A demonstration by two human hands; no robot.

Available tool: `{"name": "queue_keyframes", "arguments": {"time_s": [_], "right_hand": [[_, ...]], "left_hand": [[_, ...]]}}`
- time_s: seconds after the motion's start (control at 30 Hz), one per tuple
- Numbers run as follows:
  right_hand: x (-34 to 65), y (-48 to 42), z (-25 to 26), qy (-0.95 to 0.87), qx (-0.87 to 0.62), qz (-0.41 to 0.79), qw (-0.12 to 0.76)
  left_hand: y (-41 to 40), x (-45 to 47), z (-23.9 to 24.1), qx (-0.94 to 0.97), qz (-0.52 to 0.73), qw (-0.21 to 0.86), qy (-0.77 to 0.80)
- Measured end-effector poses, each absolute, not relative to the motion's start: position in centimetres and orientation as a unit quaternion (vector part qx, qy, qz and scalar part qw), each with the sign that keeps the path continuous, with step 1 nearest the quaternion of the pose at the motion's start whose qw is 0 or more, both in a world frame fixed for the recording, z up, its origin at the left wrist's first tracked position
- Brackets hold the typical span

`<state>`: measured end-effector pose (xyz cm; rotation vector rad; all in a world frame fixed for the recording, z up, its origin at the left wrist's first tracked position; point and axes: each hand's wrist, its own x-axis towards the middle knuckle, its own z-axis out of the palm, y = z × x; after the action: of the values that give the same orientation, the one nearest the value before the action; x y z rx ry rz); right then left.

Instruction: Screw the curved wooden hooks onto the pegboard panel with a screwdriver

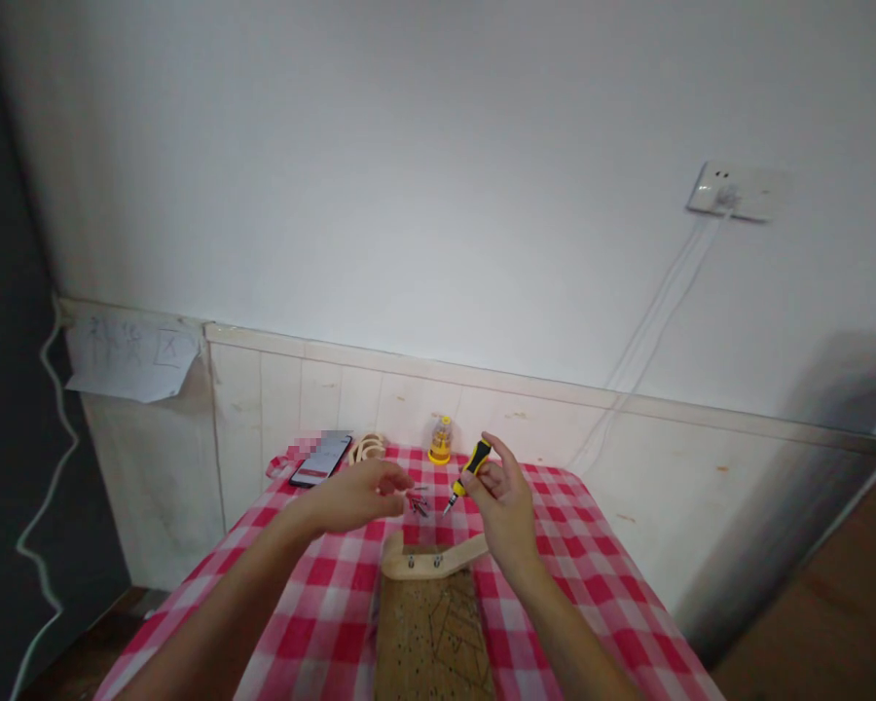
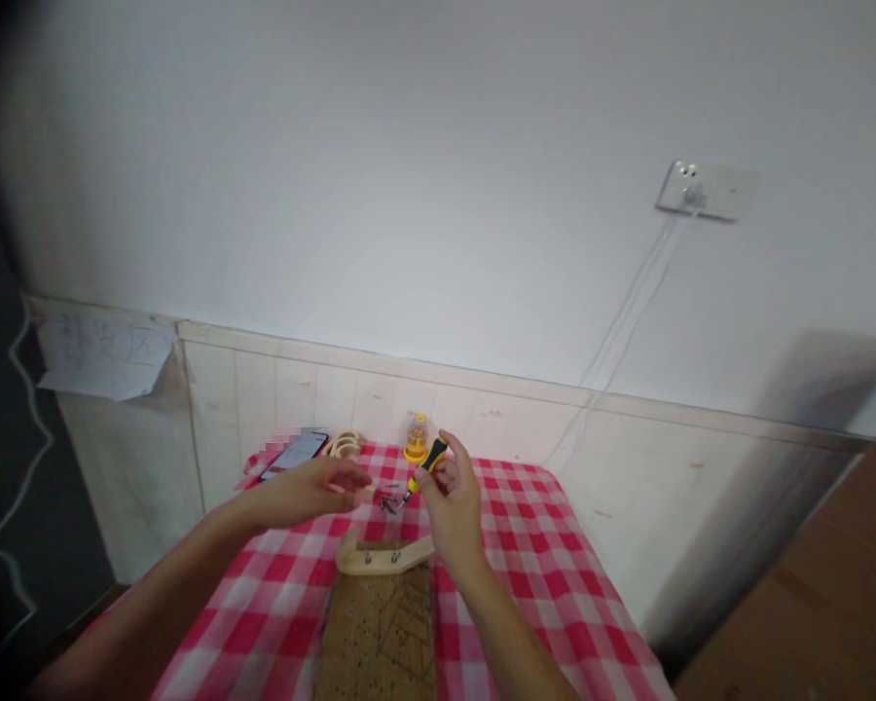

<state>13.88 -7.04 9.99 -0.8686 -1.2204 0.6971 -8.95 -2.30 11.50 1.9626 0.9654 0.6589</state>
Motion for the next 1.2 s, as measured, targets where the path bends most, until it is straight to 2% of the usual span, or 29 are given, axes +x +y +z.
{"name": "queue_keyframes", "arguments": {"time_s": [0.13,0.37,0.53,0.67,0.87,1.2], "right_hand": [[13.7,-7.3,9.9,-0.582,-0.407,0.275,0.648],[13.7,-7.6,6.9,-0.672,-0.425,0.171,0.582],[13.5,-7.9,6.2,-0.713,-0.461,0.111,0.516],[13.0,-8.2,5.5,-0.702,-0.455,0.131,0.533],[12.9,-8.5,5.5,-0.687,-0.478,0.111,0.535],[13.0,-9.2,7.5,-0.723,-0.472,0.141,0.485]], "left_hand": [[0.2,-5.9,11.9,0.769,0.220,0.492,0.344],[1.6,-1.0,6.5,0.698,0.233,0.632,0.243],[0.6,-2.4,4.3,0.648,0.236,0.698,0.194],[0.0,-4.4,4.0,0.594,0.243,0.746,0.179],[0.0,-5.2,5.4,0.596,0.255,0.751,0.124],[-1.0,-5.1,5.9,0.634,0.262,0.708,0.166]]}}
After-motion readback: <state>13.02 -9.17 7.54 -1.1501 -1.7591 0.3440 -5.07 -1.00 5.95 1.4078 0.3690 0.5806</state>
